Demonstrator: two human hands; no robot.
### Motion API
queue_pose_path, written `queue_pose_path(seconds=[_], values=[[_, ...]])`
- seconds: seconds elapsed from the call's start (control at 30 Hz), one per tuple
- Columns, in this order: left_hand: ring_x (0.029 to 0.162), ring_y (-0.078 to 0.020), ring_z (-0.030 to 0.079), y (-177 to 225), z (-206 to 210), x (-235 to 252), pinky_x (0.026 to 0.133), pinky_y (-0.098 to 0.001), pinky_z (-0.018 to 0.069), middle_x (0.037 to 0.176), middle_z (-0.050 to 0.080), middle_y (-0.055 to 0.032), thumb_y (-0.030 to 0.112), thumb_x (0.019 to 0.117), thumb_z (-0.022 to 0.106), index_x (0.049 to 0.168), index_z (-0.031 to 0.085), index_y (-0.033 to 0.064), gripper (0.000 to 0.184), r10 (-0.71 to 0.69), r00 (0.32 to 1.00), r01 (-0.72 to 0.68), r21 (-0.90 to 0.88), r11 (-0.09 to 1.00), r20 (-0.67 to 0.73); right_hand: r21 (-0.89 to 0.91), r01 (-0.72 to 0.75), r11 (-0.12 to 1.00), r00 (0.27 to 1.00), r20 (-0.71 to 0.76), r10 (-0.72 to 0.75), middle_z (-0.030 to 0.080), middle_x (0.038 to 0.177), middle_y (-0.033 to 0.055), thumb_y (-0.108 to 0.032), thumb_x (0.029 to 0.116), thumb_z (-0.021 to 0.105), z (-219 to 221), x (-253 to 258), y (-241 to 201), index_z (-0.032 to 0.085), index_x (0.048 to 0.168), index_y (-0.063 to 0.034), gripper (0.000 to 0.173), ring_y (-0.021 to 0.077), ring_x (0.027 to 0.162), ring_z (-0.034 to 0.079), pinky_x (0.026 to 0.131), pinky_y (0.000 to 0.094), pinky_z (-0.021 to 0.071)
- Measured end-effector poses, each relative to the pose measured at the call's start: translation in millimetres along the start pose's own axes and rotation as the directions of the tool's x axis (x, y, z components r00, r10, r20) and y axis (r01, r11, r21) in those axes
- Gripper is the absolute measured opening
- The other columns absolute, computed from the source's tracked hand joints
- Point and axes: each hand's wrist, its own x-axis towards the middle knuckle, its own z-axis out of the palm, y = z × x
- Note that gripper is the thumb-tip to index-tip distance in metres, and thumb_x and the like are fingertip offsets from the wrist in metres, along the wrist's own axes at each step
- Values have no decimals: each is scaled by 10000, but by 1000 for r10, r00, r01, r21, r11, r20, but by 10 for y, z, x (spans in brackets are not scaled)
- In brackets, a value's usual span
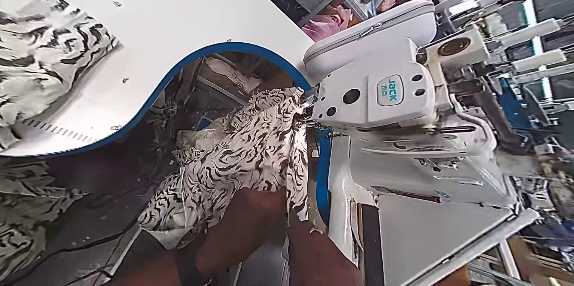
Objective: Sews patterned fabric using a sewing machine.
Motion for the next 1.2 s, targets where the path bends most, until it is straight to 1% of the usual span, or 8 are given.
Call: queue_pose_path(seconds=[0.27, 0.47, 0.63, 0.7, 0.8, 0.97, 1.1, 1.2], values=[[599, -200, 668, 62, 65, 106, 509, -349, 525, 682, 651, -82, 88, 906, 570, 811, 704, 29, 175, -164, 985, 161, -60, 985, -53, 24, -40, 999, 973, -228, 44, 691, 695, 108, -62, 875, 588, 303, 273, 58, 806, 1007, -5, 262, 211, 539, 640, 449, 301, 464], [689, -235, 676, -43, 21, 377, 649, -418, 539, 785, 706, -130, 167, 1038, 506, 1102, 735, -4, 293, -351, 924, 379, -250, 891, 151, 773, -133, 621, 928, -123, 351, 629, 662, -60, -124, 857, 703, 815, -141, 425, 710, 902, 7, 139, -97, 559, 535, 539, 74, 465], [498, -274, 620, 111, -25, 183, 462, -439, 484, 576, 595, -104, 114, 941, 545, 946, 738, -1, 225, -229, 970, 233, -60, 970, 78, 320, -13, 947, 966, -242, 95, 588, 575, 22, -166, 860, 616, 464, 192, 282, 712, 748, -43, 192, 79, 484, 527, 456, 205, 409], [605, -273, 684, 34, 12, 163, 546, -458, 525, 660, 667, -113, 119, 961, 538, 934, 750, 12, 239, -259, 965, 260, -137, 956, 25, 184, 13, 983, 972, -233, 31, 595, 574, 37, -159, 850, 606, 461, 316, 226, 725, 751, -43, 193, 136, 476, 560, 435, 266, 430], [801, -264, 720, -97, 30, 305, 745, -477, 544, 837, 737, -151, 138, 997, 534, 1022, 762, -9, 272, -343, 935, 354, -323, 878, 91, 145, 41, 989, 968, -250, -3, 627, 607, 73, -136, 846, 611, 494, 499, 262, 742, 797, -17, 183, 193, 499, 599, 450, 322, 461], [639, -282, 666, -37, -105, 254, 621, -491, 522, 693, 664, -132, 190, 1033, 517, 959, 731, -2, 297, -241, 964, 259, -188, 947, 113, 292, -86, 953, 963, -220, 154, 666, 664, 105, -122, 837, 661, 646, 406, 390, 758, 892, 19, 180, 236, 528, 627, 492, 405, 510], [636, -277, 681, -34, -353, -73, 622, -471, 544, 724, 694, -138, 145, 1032, 521, 1074, 742, -5, 271, -147, 960, 179, -119, 977, 238, 262, -254, 931, 949, 254, 188, 701, 829, 243, -91, 902, 680, 712, 382, 628, 725, 901, 76, 173, 424, 784, 698, 693, 598, 527], [739, -260, 699, -36, -364, -26, 721, -453, 553, 843, 726, -155, 186, 1044, 528, 1172, 713, -20, 305, -182, 939, 234, -154, 960, 293, 273, -238, 932, 689, 724, -36, 643, 1246, 307, -126, 993, 606, 1074, 693, 806, 635, 1253, 101, 346, 449, 1218, 594, 1032, 583, 435]])
